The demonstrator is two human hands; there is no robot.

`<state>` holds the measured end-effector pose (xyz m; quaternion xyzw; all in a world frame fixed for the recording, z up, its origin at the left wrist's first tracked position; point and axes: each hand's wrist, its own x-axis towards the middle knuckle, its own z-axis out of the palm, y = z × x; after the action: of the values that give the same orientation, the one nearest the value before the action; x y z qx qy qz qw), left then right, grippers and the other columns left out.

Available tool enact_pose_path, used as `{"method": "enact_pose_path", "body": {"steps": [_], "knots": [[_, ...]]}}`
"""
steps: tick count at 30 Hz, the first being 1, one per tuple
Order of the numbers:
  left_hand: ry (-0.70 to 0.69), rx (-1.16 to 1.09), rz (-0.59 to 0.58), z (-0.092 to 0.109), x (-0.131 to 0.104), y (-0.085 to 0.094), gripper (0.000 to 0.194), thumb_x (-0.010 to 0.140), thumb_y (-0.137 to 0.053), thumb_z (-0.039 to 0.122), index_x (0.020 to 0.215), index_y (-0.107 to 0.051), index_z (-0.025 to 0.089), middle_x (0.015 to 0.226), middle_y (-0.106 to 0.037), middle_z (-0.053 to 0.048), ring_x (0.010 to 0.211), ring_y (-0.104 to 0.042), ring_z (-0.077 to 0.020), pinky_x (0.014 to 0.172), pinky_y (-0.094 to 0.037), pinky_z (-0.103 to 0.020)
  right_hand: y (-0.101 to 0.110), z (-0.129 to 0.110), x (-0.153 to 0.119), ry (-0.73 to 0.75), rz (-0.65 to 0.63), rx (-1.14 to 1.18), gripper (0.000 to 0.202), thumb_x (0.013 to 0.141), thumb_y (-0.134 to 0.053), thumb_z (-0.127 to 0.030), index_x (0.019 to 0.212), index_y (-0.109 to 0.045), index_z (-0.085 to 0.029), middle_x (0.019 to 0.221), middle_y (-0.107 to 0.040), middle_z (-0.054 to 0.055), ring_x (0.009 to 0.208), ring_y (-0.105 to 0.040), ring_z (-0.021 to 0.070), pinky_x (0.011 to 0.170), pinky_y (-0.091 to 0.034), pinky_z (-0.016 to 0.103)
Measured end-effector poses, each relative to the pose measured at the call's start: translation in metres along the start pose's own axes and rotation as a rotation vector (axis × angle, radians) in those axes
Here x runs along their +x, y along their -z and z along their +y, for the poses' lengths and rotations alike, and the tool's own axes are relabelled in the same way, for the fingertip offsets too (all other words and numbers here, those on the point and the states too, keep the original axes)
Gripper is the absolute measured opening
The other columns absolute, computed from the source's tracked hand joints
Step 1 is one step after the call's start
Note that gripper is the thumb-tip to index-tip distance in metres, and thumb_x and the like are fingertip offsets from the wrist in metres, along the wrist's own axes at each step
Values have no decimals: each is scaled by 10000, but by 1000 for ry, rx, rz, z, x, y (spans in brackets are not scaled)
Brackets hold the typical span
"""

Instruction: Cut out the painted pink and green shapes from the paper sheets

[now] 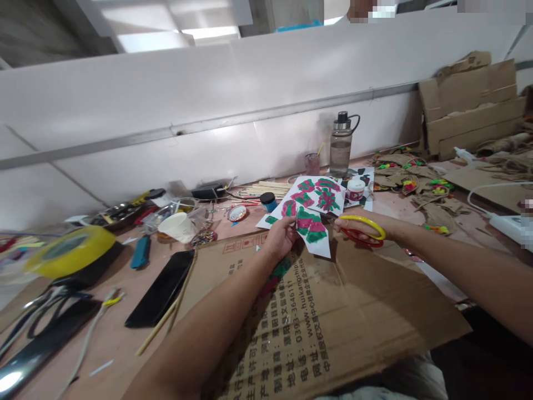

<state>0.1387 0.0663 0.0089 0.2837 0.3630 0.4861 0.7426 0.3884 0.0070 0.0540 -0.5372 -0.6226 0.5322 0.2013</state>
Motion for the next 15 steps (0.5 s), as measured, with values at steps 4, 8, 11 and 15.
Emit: {"method": "enact_pose_path", "body": {"steps": [4, 8, 11, 15], "knots": [[-64, 89, -85, -5, -4, 2, 224, 687, -830, 170, 853, -679, 165, 810, -773, -36, 680, -719, -166, 671, -598, -286, 5, 6, 0, -11, 6, -12, 722, 803, -656, -893, 909, -598, -181, 537, -504, -65, 378, -382, 58, 339, -302, 176], [-91, 110, -196, -5, -13, -3, 324, 643, -894, 198, 918, -726, 168, 871, -794, -35, 769, -736, -187, 797, -614, -335, 6, 9, -1, -6, 26, -21, 715, 828, -634, -890, 920, -600, -182, 564, -519, -61, 379, -383, 53, 334, -299, 170], [-92, 111, -215, -3, -13, -6, 316, 653, -899, 219, 922, -746, 154, 901, -802, -60, 812, -744, -205, 840, -606, -349, 4, 8, -4, 12, 24, -17, 724, 823, -636, -888, 940, -615, -173, 582, -533, -52, 382, -384, 55, 336, -289, 177], [-115, 114, -146, -2, -9, -5, 277, 688, -893, 271, 887, -734, 162, 856, -788, -55, 766, -732, -205, 739, -589, -327, 1, 5, -10, 62, 19, -39, 725, 799, -647, -897, 862, -586, -178, 598, -548, -34, 402, -405, 62, 355, -313, 190]]}}
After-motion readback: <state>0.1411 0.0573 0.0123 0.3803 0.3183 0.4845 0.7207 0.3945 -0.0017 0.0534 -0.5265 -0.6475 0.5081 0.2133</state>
